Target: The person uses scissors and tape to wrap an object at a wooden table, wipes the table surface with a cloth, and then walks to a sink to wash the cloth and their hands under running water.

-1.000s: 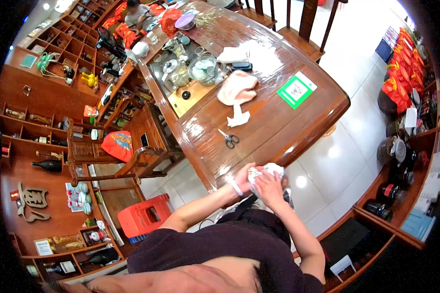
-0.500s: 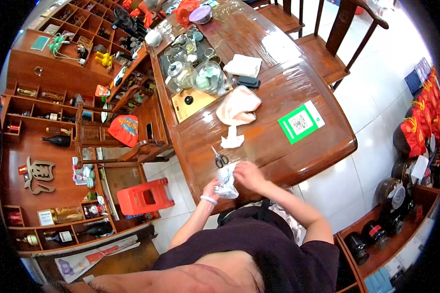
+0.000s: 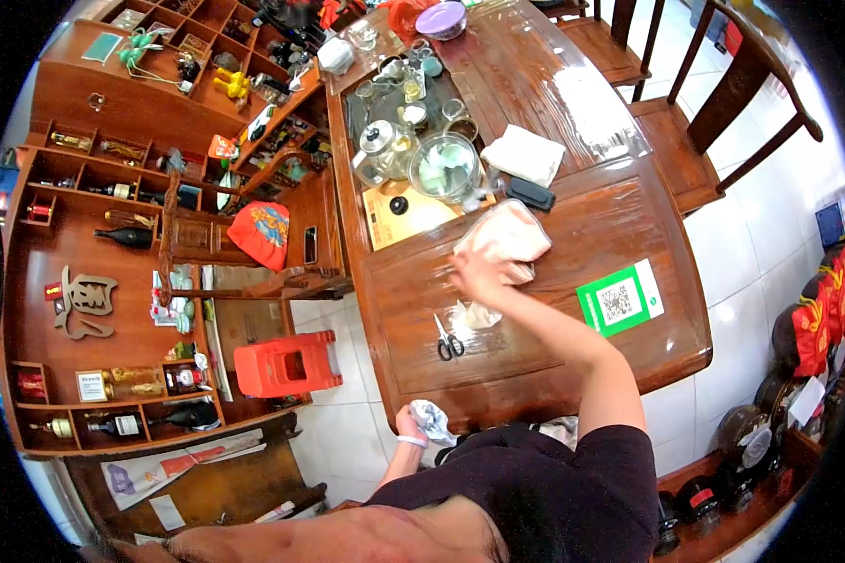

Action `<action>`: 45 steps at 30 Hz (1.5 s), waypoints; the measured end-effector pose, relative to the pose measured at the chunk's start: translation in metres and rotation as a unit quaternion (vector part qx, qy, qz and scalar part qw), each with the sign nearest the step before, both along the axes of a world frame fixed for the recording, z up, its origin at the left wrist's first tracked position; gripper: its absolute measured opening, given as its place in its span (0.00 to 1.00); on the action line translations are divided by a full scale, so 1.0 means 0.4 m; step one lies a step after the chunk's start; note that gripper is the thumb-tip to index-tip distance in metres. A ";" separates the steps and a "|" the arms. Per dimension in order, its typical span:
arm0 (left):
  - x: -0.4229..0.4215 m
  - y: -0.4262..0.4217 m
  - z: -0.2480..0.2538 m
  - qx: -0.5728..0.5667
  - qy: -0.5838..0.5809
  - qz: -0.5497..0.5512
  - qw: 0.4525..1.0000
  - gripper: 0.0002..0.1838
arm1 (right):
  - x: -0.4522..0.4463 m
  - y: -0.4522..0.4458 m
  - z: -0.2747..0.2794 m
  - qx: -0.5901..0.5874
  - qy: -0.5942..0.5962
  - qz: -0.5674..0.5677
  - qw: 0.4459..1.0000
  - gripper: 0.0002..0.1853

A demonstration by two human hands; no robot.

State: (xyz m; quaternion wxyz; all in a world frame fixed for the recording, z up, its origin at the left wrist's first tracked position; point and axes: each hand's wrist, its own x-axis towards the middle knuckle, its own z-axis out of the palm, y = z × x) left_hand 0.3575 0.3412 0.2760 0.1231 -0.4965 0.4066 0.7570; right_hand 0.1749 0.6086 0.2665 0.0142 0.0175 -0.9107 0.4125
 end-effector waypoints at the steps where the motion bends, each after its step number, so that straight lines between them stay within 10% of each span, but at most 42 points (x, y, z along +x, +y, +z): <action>1: -0.014 -0.012 -0.017 -0.002 -0.007 -0.008 1.000 0.10 | 0.022 -0.044 -0.040 0.014 0.025 0.048 0.998 0.22; 6: -0.103 0.009 -0.052 -0.178 -0.019 -0.145 0.973 0.07 | 0.230 -0.194 -0.133 0.114 0.070 0.182 0.974 0.23; 12: -0.254 0.063 -0.038 -0.306 0.096 -0.454 0.831 0.09 | 0.262 -0.172 -0.186 -0.054 0.097 0.091 0.990 0.07; 21: -0.252 0.031 -0.111 -0.345 0.135 -0.534 0.760 0.05 | 0.250 0.007 -0.099 -0.100 0.049 -0.105 0.988 0.06; 32: -0.346 -0.066 -0.160 -0.431 0.006 -0.577 0.694 0.18 | -0.506 0.221 0.052 0.002 0.215 -0.100 0.971 0.08; 45: -0.360 -0.062 -0.151 -0.340 -0.075 -0.505 0.790 0.16 | -1.053 0.144 -0.144 0.335 -0.277 0.121 0.892 0.23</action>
